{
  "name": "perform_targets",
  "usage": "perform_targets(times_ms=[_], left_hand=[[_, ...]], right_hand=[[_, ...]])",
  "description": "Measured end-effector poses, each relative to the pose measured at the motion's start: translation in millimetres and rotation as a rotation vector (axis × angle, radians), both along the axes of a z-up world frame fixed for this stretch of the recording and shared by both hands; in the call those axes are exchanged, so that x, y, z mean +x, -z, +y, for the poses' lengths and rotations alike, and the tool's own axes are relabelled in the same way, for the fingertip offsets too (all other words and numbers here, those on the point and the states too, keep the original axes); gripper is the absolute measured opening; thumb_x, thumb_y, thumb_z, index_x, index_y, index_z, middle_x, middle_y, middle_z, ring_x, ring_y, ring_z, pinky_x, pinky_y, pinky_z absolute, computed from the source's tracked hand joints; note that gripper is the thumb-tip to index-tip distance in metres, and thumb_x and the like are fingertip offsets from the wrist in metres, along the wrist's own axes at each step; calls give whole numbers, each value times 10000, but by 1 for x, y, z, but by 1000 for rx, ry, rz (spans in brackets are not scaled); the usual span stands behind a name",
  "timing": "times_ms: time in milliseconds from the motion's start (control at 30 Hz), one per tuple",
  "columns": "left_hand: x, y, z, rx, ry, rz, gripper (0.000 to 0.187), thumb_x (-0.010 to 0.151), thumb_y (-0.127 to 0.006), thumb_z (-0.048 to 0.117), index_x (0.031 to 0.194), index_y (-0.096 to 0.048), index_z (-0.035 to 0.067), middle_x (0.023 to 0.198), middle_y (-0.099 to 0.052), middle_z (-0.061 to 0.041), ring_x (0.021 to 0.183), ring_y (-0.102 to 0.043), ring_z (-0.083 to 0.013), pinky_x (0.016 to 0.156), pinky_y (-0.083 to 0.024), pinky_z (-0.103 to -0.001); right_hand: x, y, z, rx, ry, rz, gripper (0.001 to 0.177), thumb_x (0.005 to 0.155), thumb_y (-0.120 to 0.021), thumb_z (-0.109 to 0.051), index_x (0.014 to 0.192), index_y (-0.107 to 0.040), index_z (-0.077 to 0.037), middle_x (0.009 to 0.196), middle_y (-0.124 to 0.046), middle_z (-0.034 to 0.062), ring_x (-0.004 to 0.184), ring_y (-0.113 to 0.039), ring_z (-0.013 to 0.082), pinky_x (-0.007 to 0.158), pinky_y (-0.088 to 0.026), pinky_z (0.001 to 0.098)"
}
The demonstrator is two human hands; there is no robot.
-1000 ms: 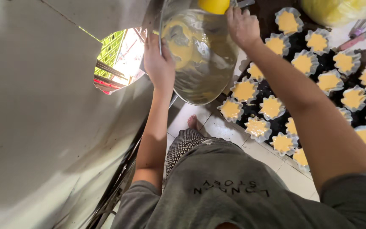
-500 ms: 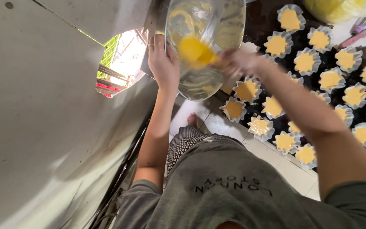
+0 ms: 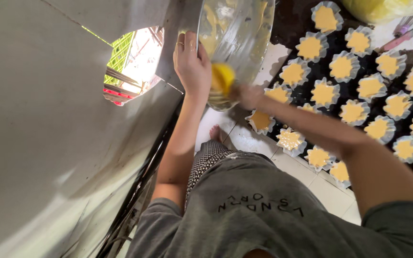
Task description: The person pours yellow batter from a large metal bowl into star-shaped paper molds arranged on a tray using a yellow scoop. After filling the molds, the person wipes the tray surface with a purple cloth.
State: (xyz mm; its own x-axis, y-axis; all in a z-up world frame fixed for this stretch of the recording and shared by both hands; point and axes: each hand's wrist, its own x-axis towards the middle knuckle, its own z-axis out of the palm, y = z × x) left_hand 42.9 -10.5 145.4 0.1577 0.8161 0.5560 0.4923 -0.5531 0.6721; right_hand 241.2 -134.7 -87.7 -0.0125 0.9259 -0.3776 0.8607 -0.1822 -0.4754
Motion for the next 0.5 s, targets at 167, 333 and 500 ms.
perform_targets(times_ms=[167, 333, 500], left_hand=[[-8, -1, 5, 56, 14, 42, 316, 934, -653, 14, 1234, -570, 72, 1254, -613, -184, 1075, -609, -417, 921, -504, -488], [-16, 0, 8, 18, 51, 42, 357, 936, -648, 21, 1280, -561, 66, 1270, -608, -192, 1088, -611, -422, 925, -506, -486], [-13, 2, 7, 48, 31, 75, 345, 956, -656, 36, 1283, -554, 76, 1294, -607, -192, 1123, -606, -426, 955, -503, -491]], right_hand=[[34, -122, -11, -523, 475, 984, 338, 963, -563, -5, 1298, -569, 41, 1011, -633, 146, 582, -470, 83, 420, -323, 201], [123, -198, 31, 52, 326, 232, 377, 1006, -601, -177, 1357, -669, -54, 1167, -713, 133, 967, -675, 207, 858, -536, 361], [138, -147, 43, 246, -136, -862, 405, 854, -724, -186, 1232, -653, -60, 1038, -711, 144, 906, -701, 284, 705, -550, 438]])
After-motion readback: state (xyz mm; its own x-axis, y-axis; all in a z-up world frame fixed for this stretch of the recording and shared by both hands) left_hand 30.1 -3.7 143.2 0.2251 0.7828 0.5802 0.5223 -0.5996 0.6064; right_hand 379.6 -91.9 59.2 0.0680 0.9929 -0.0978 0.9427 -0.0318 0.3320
